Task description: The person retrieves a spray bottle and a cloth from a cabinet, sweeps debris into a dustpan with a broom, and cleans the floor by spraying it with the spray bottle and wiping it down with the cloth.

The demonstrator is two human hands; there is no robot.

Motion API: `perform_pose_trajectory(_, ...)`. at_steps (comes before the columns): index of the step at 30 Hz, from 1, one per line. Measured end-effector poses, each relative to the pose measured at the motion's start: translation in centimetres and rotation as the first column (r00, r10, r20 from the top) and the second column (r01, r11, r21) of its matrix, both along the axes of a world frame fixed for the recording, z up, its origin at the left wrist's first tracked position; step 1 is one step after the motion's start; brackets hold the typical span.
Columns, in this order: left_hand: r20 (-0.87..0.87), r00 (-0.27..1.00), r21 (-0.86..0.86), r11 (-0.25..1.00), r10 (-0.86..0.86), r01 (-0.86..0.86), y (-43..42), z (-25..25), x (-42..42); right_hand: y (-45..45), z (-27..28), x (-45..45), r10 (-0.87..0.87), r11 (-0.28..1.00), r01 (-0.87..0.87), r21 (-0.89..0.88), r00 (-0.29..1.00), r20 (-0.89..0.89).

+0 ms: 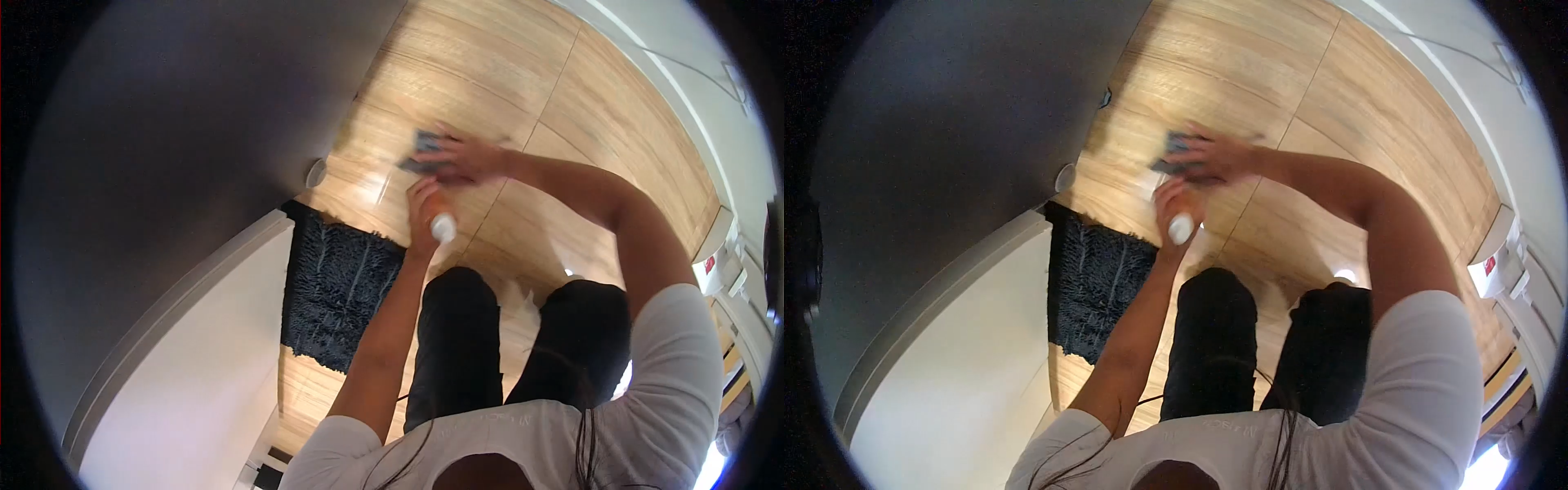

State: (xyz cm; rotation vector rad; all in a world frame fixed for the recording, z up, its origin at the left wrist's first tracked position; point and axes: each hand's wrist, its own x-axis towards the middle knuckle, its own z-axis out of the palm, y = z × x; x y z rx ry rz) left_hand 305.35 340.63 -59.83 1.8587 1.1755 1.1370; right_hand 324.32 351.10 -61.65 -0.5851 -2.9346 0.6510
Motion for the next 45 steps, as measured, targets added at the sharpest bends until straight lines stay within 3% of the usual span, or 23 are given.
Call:
perform_pose_trajectory(2, 0.224, 0.95, -0.138, 0.972, 0.218, -0.191, -3.7, 0.0, -4.4, -2.8, -0.6, -0.4, 0.014, 0.999, -0.016, -0.05, 0.999, -0.035)
perform_pose_trajectory(5, 0.064, 0.932, -0.169, 0.924, 0.357, -0.342, -6.3, 0.7, -10.3, -3.6, -1.3, -6.0, -0.395, 0.914, 0.401, 0.067, 0.914, -0.089)
perform_pose_trajectory(6, -0.012, 0.932, -0.162, 0.919, 0.364, -0.361, -6.3, 0.9, -11.3, -2.9, 1.0, -9.6, -0.514, 0.854, 0.506, 0.118, 0.856, 0.054)
perform_pose_trajectory(9, 0.043, 0.936, -0.084, 0.935, 0.348, -0.344, -6.5, -1.8, -13.1, -2.5, -0.8, -19.2, -0.815, 0.559, 0.829, -0.014, 0.547, -0.19)
perform_pose_trajectory(12, -0.024, 0.959, -0.014, 0.959, 0.281, -0.282, -6.6, -2.3, -13.6, -7.0, 1.3, -21.0, -0.557, 0.813, 0.549, 0.193, 0.83, -0.017)
perform_pose_trajectory(13, 0.022, 0.955, -0.025, 0.955, 0.296, -0.296, -6.8, -2.5, -13.3, -8.6, 0.1, -19.7, -0.403, 0.912, 0.409, 0.015, 0.904, -0.142)
perform_pose_trajectory(18, -0.119, 0.962, 0.058, 0.969, 0.244, -0.239, -6.6, -2.2, -13.9, -18.4, 1.5, -5.7, -0.559, 0.828, 0.559, -0.043, 0.818, -0.137)
perform_pose_trajectory(20, -0.075, 0.959, 0.022, 0.962, 0.272, -0.271, -6.7, -2.4, -13.6, -21.8, 2.4, 0.7, -0.748, 0.631, 0.762, -0.141, 0.647, 0.15)
perform_pose_trajectory(23, -0.106, 0.949, -0.028, 0.953, 0.297, -0.302, -7.0, -2.1, -13.1, -27.5, 2.2, 10.8, -0.889, -0.011, 0.973, 0.232, -0.116, 0.442)
perform_pose_trajectory(24, -0.153, 0.947, -0.018, 0.957, 0.284, -0.29, -7.0, -2.2, -13.7, -29.4, 2.2, 14.1, -0.826, -0.274, 0.888, 0.37, -0.414, 0.381)
perform_pose_trajectory(25, -0.035, 0.954, -0.167, 0.94, 0.296, -0.298, -7.3, -5.5, -15.9, -34.0, -1.7, 17.3, -0.833, -0.518, 0.761, 0.39, -0.552, -0.03)
perform_pose_trajectory(27, -0.05, 0.945, -0.216, 0.92, 0.323, -0.326, -6.8, -3.7, -14.9, -35.7, -0.6, 21.0, -0.47, -0.839, 0.402, 0.366, -0.875, -0.116)
perform_pose_trajectory(31, -0.011, 0.964, -0.197, 0.945, 0.266, -0.263, -5.9, 1.4, -9.6, -29.3, -2.7, 21.6, -0.615, -0.788, 0.531, 0.311, -0.677, -0.404)
perform_pose_trajectory(32, -0.012, 0.966, -0.185, 0.948, 0.26, -0.258, -5.7, 2.6, -7.7, -25.3, 0.6, 19.6, -0.752, -0.658, 0.735, 0.166, -0.653, -0.088)
perform_pose_trajectory(33, -0.01, 0.969, -0.175, 0.954, 0.246, -0.244, -5.7, 3.8, -5.5, -21.6, 0.1, 17.5, -0.842, -0.528, 0.837, 0.146, -0.493, -0.222)
perform_pose_trajectory(34, -0.007, 0.973, -0.163, 0.96, 0.232, -0.23, -5.7, 5.0, -3.3, -17.7, 2.5, 15.2, -0.906, -0.19, 0.979, 0.069, -0.202, 0.373)
perform_pose_trajectory(36, -0.012, 0.983, -0.115, 0.976, 0.185, -0.185, -6.4, 6.7, 1.8, -14.1, -2.6, 7.8, -1.0, 0.022, 0.989, 0.148, 0.025, -0.019)
perform_pose_trajectory(38, 0.012, 0.994, -0.163, 0.981, 0.107, -0.103, -7.1, 7.5, 7.3, -15.0, -0.2, 5.3, -0.932, 0.354, 0.933, -0.064, 0.346, -0.104)
perform_pose_trajectory(40, 0.016, 0.998, -0.104, 0.992, -0.068, 0.07, -7.9, 7.0, 12.6, -17.2, 0.2, 8.5, -0.795, 0.565, 0.824, 0.03, 0.554, -0.245)
perform_pose_trajectory(41, 0.015, 0.993, -0.152, 0.981, -0.116, 0.117, -8.4, 6.1, 15.0, -18.3, -0.2, 11.4, -0.804, 0.549, 0.835, 0.037, 0.54, -0.251)
perform_pose_trajectory(43, 0.055, 0.976, -0.275, 0.937, -0.209, 0.216, -9.8, 4.8, 20.7, -21.3, -1.4, 18.7, -0.971, 0.171, 0.981, 0.093, 0.184, -0.154)
perform_pose_trajectory(44, 0.104, 0.964, -0.34, 0.902, -0.246, 0.267, -10.4, 4.1, 23.8, -24.4, 0.9, 23.6, -0.997, 0.024, 0.996, -0.091, 0.018, -0.072)
perform_pose_trajectory(45, 0.103, 0.952, -0.395, 0.867, -0.288, 0.305, -10.7, 2.0, 26.1, -27.1, 2.5, 28.2, -0.992, -0.127, 0.989, 0.071, -0.128, 0.014)
